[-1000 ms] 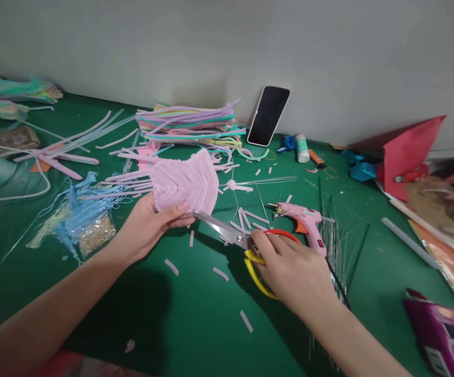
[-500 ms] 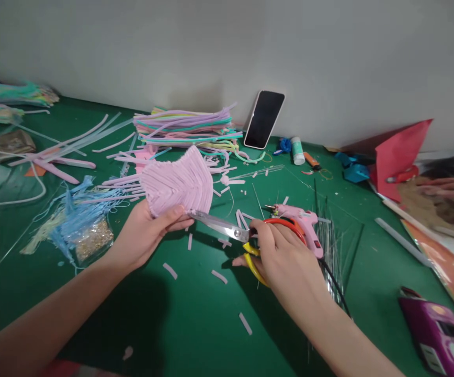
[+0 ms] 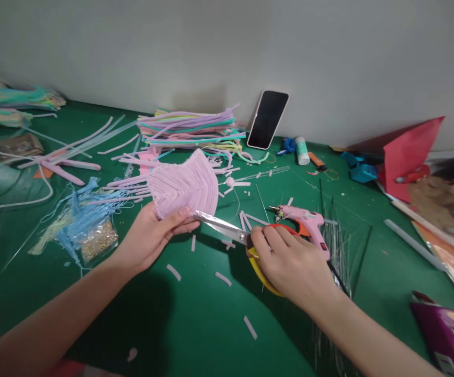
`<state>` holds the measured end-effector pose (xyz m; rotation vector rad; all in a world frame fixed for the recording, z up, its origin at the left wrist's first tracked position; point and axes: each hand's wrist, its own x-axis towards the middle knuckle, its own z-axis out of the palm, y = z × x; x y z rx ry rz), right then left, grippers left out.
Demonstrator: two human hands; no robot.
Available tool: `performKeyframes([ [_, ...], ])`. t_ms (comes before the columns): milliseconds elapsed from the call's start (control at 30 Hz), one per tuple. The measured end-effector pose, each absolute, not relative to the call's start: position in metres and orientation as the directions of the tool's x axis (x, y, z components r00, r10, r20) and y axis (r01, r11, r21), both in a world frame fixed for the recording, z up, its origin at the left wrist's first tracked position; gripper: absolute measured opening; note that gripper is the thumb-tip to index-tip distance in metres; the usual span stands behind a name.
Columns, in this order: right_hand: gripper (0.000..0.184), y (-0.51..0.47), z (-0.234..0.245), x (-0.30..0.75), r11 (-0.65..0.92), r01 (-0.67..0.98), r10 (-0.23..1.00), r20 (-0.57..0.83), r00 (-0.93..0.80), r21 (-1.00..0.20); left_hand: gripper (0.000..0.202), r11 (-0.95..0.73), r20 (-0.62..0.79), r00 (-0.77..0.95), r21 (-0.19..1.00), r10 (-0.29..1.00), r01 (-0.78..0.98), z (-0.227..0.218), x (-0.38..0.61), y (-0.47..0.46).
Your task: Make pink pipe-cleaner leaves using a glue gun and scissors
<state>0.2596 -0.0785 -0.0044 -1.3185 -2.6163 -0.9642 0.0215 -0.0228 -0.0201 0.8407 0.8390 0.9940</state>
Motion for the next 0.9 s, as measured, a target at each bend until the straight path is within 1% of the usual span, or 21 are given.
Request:
performKeyframes([
  [200, 0.034, -0.066, 0.006, 0.264, 0.543, 0.683, 0.643, 0.282, -0.713, 0.489, 0.025, 0.336, -0.226, 0.310, 0.865, 0.924, -0.373, -0.022, 0.020, -0.021],
  [433, 0.033, -0.063, 0.007, 0.271, 0.595, 0.667, 0.636, 0.244, -0.732, 0.448, 0.028, 0.343, -0.225, 0.317, 0.855, 0.921, -0.389, -0.024, 0.021, -0.022],
  [567, 0.037, -0.062, 0.007, 0.271, 0.584, 0.686, 0.661, 0.237, -0.712, 0.434, 0.026, 0.345, -0.230, 0.316, 0.858, 0.920, -0.380, -0.025, 0.021, -0.022],
  [667, 0.039, -0.062, 0.008, 0.270, 0.584, 0.680, 0.653, 0.242, -0.718, 0.443, 0.024, 0.340, -0.222, 0.323, 0.862, 0.920, -0.376, -0.025, 0.021, -0.021],
  [733, 0.035, -0.065, 0.010, 0.268, 0.555, 0.684, 0.642, 0.280, -0.714, 0.473, 0.024, 0.330, -0.218, 0.314, 0.870, 0.924, -0.367, -0.025, 0.021, -0.021],
  [800, 0.030, -0.069, 0.012, 0.266, 0.490, 0.714, 0.644, 0.345, -0.683, 0.500, 0.024, 0.312, -0.215, 0.284, 0.877, 0.934, -0.364, -0.026, 0.020, -0.019],
  [867, 0.028, -0.076, 0.014, 0.265, 0.450, 0.751, 0.657, 0.390, -0.645, 0.484, 0.024, 0.296, -0.214, 0.247, 0.880, 0.945, -0.371, -0.026, 0.019, -0.017],
  [900, 0.029, -0.080, 0.014, 0.264, 0.453, 0.766, 0.672, 0.391, -0.629, 0.455, 0.025, 0.290, -0.215, 0.230, 0.879, 0.949, -0.377, -0.025, 0.019, -0.017],
])
